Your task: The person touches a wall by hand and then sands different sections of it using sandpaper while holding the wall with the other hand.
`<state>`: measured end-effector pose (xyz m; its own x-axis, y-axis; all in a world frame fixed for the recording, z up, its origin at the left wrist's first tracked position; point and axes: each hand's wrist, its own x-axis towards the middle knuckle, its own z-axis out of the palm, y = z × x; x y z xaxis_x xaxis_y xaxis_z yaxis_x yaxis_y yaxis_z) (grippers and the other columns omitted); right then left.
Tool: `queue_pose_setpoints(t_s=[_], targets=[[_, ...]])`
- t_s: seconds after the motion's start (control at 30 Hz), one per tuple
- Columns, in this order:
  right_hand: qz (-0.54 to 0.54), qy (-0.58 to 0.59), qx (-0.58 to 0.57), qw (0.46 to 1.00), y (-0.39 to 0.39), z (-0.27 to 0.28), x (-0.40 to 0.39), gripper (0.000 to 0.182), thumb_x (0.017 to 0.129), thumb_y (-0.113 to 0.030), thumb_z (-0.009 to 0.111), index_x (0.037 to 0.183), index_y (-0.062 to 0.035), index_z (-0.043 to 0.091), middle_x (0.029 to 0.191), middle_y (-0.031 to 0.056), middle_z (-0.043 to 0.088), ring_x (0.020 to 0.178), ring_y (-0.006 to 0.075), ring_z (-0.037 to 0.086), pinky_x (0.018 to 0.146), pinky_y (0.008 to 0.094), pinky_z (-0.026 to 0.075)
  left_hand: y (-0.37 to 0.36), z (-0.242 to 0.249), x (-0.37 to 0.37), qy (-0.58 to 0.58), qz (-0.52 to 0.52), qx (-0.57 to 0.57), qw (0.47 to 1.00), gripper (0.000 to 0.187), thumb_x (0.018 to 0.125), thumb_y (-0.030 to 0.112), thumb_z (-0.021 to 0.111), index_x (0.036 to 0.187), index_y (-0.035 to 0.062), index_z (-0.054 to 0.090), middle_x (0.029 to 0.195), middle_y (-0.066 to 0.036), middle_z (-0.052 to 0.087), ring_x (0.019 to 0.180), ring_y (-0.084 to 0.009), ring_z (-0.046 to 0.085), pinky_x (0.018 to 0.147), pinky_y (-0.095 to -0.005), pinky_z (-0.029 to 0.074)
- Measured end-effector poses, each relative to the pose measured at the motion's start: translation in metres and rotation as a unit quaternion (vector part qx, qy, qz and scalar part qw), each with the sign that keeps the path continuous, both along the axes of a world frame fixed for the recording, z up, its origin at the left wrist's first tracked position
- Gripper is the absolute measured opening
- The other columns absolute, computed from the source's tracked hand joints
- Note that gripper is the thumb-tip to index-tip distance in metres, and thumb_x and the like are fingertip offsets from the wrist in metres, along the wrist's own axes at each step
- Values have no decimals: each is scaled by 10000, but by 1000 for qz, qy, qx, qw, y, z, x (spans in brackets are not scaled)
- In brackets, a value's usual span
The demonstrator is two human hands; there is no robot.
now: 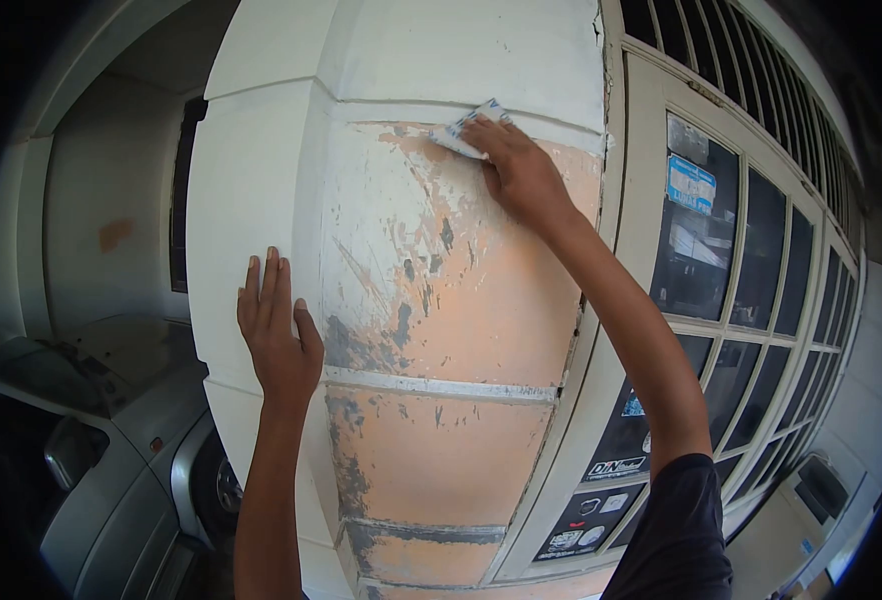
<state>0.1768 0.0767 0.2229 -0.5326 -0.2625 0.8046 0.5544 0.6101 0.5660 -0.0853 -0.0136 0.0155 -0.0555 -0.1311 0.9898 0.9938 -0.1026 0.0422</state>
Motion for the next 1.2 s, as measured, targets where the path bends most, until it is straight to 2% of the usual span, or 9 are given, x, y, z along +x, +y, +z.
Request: queue_pose_setpoints(t_s=[0.17, 0.3, 0.4, 0.6, 0.7, 0.8, 0.9, 1.03, 1.2], targets=[[-15, -259, 32, 965, -6, -103, -25, 402, 794, -19, 640, 1192, -70, 641, 1312, 59, 613, 1280, 209, 529, 1159, 403, 351, 0, -1, 0, -9, -10, -6, 1000, 508, 895, -5, 479, 1402, -14, 456, 1486, -149, 440, 1429, -351, 315, 1150, -535, 214], [11, -99, 58, 993, -3, -29, -39, 344, 852, -13, 593, 1180, -97, 655, 1313, 52, 611, 1276, 210, 529, 1174, 394, 327, 0, -1, -1, -7, -21, -7, 1000, 506, 897, -1, 485, 1402, -9, 459, 1489, -145, 437, 1435, -342, 306, 1155, -532, 202], [26, -13, -50, 998, -15, 7, -51, 346, 858, -20, 593, 1186, -113, 654, 1324, 46, 605, 1276, 222, 528, 1172, 407, 323, -1, -1, -1, -10, -23, -12, 1000, 501, 900, -2, 485, 1400, -9, 461, 1490, -143, 436, 1436, -335, 305, 1156, -530, 200], [7, -311, 26, 950, -3, -96, -83, 339, 845, -52, 619, 1178, -98, 657, 1302, 31, 620, 1293, 206, 513, 1166, 395, 335, -5, -1, 1, -15, -41, -16, 999, 498, 901, 1, 480, 1399, -11, 463, 1491, -139, 436, 1436, -336, 304, 1155, -538, 193], [-8, -185, 45, 982, -10, -35, -84, 326, 851, -51, 615, 1170, -100, 660, 1303, 38, 619, 1309, 211, 496, 1165, 404, 334, -4, 1, -1, -14, -47, -13, 999, 490, 901, 7, 472, 1391, -15, 473, 1483, -141, 448, 1433, -339, 309, 1150, -544, 192], [10, -47, -41, 998, -17, 10, -87, 394, 840, -7, 627, 1218, -115, 633, 1331, 50, 596, 1335, 229, 463, 1174, 421, 318, -3, -1, -2, -13, -50, -15, 999, 476, 906, 24, 464, 1379, -18, 486, 1475, -143, 457, 1433, -338, 309, 1151, -544, 186], [16, -106, -7, 994, -15, -29, -99, 413, 837, -3, 629, 1235, -113, 624, 1335, 50, 592, 1336, 231, 462, 1174, 418, 318, -6, 0, -2, -14, -65, -17, 998, 464, 914, 54, 456, 1369, -25, 495, 1472, -147, 460, 1433, -343, 306, 1152, -544, 178], [-15, -300, 19, 954, -13, -81, -102, 523, 725, -80, 742, 1234, -129, 631, 1353, 24, 583, 1345, 200, 455, 1179, 407, 315, -7, -1, -2, -9, -88, -14, 996, 477, 908, 106, 470, 1360, -44, 497, 1476, -167, 449, 1432, -360, 300, 1145, -555, 174], [-10, -91, 12, 996, -19, 17, -101, 403, 832, 16, 617, 1199, -146, 648, 1364, 15, 571, 1340, 229, 454, 1186, 410, 298, -7, 0, -3, -7, -89, -17, 996, 496, 904, 142, 486, 1366, -38, 493, 1476, -166, 451, 1436, -361, 294, 1142, -567, 169]])
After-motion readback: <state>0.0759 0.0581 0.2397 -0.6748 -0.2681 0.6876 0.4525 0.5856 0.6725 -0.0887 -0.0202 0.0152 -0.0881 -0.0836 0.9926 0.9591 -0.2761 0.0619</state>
